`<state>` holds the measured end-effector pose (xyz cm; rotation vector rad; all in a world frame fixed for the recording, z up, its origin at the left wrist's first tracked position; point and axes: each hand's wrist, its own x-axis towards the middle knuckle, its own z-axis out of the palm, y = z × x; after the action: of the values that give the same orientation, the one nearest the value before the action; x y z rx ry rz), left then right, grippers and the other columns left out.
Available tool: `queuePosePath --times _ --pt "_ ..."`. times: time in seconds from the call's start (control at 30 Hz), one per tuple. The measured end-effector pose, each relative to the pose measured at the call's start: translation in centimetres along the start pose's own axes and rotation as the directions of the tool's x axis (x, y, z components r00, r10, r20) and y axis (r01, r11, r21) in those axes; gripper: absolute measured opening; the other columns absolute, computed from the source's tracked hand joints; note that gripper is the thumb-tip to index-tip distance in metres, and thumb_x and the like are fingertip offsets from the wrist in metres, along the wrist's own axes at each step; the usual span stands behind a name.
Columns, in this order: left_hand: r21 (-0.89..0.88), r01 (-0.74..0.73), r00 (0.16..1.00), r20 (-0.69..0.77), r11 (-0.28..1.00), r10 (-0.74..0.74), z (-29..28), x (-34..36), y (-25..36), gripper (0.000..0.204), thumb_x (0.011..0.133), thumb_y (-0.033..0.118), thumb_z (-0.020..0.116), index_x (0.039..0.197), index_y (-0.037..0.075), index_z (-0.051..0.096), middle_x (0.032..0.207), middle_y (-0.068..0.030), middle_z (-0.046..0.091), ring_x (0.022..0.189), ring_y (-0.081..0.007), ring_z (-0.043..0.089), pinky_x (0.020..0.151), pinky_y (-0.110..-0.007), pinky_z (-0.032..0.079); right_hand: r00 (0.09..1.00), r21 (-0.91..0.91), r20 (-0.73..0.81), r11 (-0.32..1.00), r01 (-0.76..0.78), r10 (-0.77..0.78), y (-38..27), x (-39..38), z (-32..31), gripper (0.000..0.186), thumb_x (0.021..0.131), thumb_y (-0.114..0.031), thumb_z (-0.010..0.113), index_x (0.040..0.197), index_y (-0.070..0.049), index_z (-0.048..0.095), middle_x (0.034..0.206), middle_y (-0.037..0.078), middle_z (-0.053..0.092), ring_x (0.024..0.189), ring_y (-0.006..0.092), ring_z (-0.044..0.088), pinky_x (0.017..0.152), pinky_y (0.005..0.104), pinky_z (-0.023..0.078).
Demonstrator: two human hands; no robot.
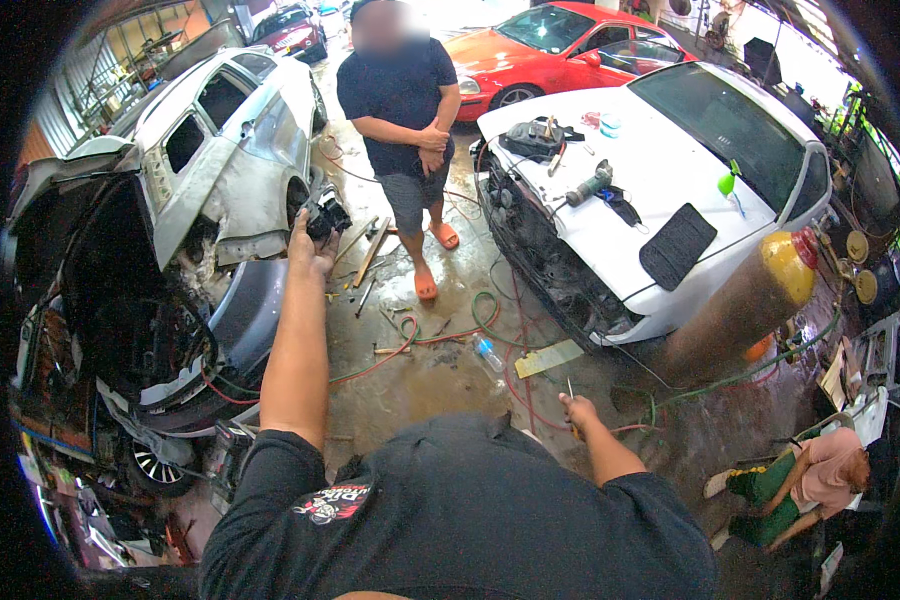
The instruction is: The person uses a screwdriver to pry apart and manipulate a black plastic car component, likely a door lock actuator. They repeatedly insert the tool into slots to separate sections and inspect the internal mechanism while holding the part in their hands.
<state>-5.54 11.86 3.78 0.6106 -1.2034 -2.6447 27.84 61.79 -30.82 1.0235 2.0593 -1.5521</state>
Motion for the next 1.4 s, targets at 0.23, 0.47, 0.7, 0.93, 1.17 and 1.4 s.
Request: queuePosePath --times 0.23,0.47,0.7,0.93,1.17,1.4 --pt "0.078 0.102 0.99 0.094 0.992 -0.109 0.1 1.5 -1.4 0.036 0.099 0.041 0.07 0.122 0.014 0.065 0.11 -0.0083 0.072 0.094 -0.0236 0.072 0.072 -0.037 0.06 0.997 -0.009 0.008 0.997 -0.07 0.07 5.1 2.0 -3.2 0.049 0.1 -0.049 0.067 0.119 -0.004 0.065 0.097 0.01 0.064 0.074 0.0218 0.059 0.066 0.0433 0.048" --pt "0.189 0.077 0.996 -0.049 0.979 -0.069 -0.7 0.3 -2.9 0.037 0.092 0.043 0.076 0.115 0.015 0.066 0.096 -0.0091 0.07 0.075 -0.0257 0.07 0.055 -0.033 0.054 0.991 -0.005 0.026 0.991 -0.131 0.131 3.6 -0.1 -2.7 0.058 0.099 -0.052 0.068 0.131 -0.004 0.063 0.108 0.012 0.065 0.08 0.0243 0.06 0.07 0.044 0.049" --pt "0.238 0.072 0.992 -0.119 0.969 -0.045 -3.3 1.5 -3.8 0.042 0.088 0.047 0.08 0.112 0.015 0.066 0.09 -0.0075 0.07 0.066 -0.0243 0.068 0.044 -0.026 0.044 0.995 0.008 0.043 0.996 -0.089 0.089 2.2 -0.3 -1.6 0.058 0.096 -0.053 0.071 0.128 -0.004 0.067 0.113 0.016 0.07 0.092 0.0292 0.067 0.066 0.0433 0.049" --pt "0.241 0.114 0.99 -0.108 0.964 -0.091 -4.5 1.4 -3.9 0.039 0.091 0.045 0.078 0.113 0.015 0.066 0.092 -0.0087 0.072 0.069 -0.026 0.072 0.042 -0.024 0.043 0.992 0.049 0.079 0.994 -0.102 0.098 2.0 -0.3 -1.2 0.055 0.097 -0.052 0.07 0.126 -0.005 0.066 0.108 0.013 0.068 0.086 0.0251 0.063 0.066 0.044 0.048" --pt "0.236 0.08 0.99 -0.132 0.968 -0.05 -4.5 -0.5 -3.4 0.036 0.092 0.046 0.076 0.111 0.016 0.068 0.085 -0.0066 0.073 0.066 -0.0246 0.072 0.041 -0.023 0.042 0.991 0.009 0.098 0.996 -0.088 0.087 2.0 -0.4 -1.2 0.049 0.099 -0.05 0.069 0.121 -0.006 0.065 0.099 0.008 0.063 0.076 0.0192 0.057 0.065 0.0391 0.046" --pt "0.229 0.099 0.989 -0.126 0.968 -0.072 -4.6 -2.0 -3.0 0.034 0.094 0.044 0.076 0.113 0.018 0.068 0.089 -0.004 0.075 0.069 -0.0221 0.072 0.045 -0.025 0.039 0.99 0.039 0.104 0.994 -0.099 0.094 2.1 -0.3 -0.9 0.051 0.098 -0.05 0.069 0.122 -0.005 0.065 0.1 0.008 0.063 0.077 0.0198 0.057 0.066 0.0392 0.046"
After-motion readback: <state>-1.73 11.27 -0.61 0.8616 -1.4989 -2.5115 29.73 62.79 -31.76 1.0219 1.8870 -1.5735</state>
